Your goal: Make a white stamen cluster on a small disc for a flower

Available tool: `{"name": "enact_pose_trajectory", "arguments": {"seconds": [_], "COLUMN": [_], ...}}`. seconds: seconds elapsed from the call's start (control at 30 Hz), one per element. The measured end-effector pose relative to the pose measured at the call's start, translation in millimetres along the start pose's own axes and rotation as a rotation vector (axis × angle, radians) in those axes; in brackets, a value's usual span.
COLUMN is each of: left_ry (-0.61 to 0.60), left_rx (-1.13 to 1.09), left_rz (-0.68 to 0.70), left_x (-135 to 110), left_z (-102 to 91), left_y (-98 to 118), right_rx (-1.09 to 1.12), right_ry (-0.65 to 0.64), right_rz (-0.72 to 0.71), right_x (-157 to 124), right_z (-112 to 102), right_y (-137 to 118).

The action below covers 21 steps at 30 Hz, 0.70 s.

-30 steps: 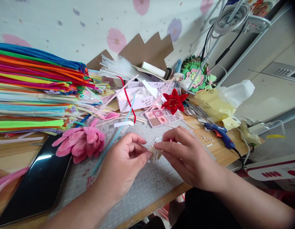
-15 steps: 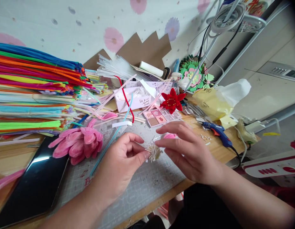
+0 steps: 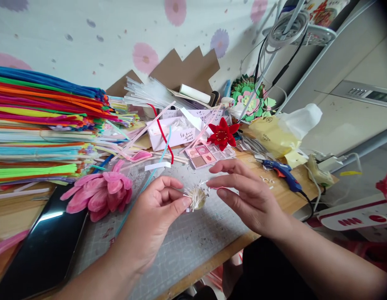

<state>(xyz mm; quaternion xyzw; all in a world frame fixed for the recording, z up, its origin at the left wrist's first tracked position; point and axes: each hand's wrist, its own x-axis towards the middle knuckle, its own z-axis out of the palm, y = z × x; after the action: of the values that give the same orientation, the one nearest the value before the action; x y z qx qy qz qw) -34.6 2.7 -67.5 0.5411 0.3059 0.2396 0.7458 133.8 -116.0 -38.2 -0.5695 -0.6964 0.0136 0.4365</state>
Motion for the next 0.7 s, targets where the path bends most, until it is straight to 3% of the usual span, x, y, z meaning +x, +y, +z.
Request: {"name": "enact_pose_trajectory", "arguments": {"seconds": [0.13,0.27,0.37,0.5,0.57,0.7], "left_ry": [0.012,0.032,0.062,0.056,0.052,0.066], "left_rx": [0.015,0.051,0.082,0.072,0.054,0.042], "left_rz": [0.000,-0.046,-0.089,-0.085,-0.073,-0.078], "left_x": [-0.1,-0.7,-1.1,-1.1,-1.1,-1.5], "left_z": [0.6,1.2,0.7,0.6,0.8,0.8], "left_y": [1.3,2.5,2.5,2.9,3.3,3.7], "right_rx": [0.012,-0.002,0.169,0.664,0.829,0.942], "right_ry": [-0.087,-0.052,-0.029,-0.093,-0.086,-0.058], "right_rz": [-0.004,0.044,0.231,0.581,0.676,0.776], "right_x": [2.7,2.6,3.8,7.4,8.7,8.3], "right_z": [1.2,1.5,3.3,8.9,11.2,14.7], "right_y": [1.2,4.4,7.3,8.4,7.8,6.4]}}
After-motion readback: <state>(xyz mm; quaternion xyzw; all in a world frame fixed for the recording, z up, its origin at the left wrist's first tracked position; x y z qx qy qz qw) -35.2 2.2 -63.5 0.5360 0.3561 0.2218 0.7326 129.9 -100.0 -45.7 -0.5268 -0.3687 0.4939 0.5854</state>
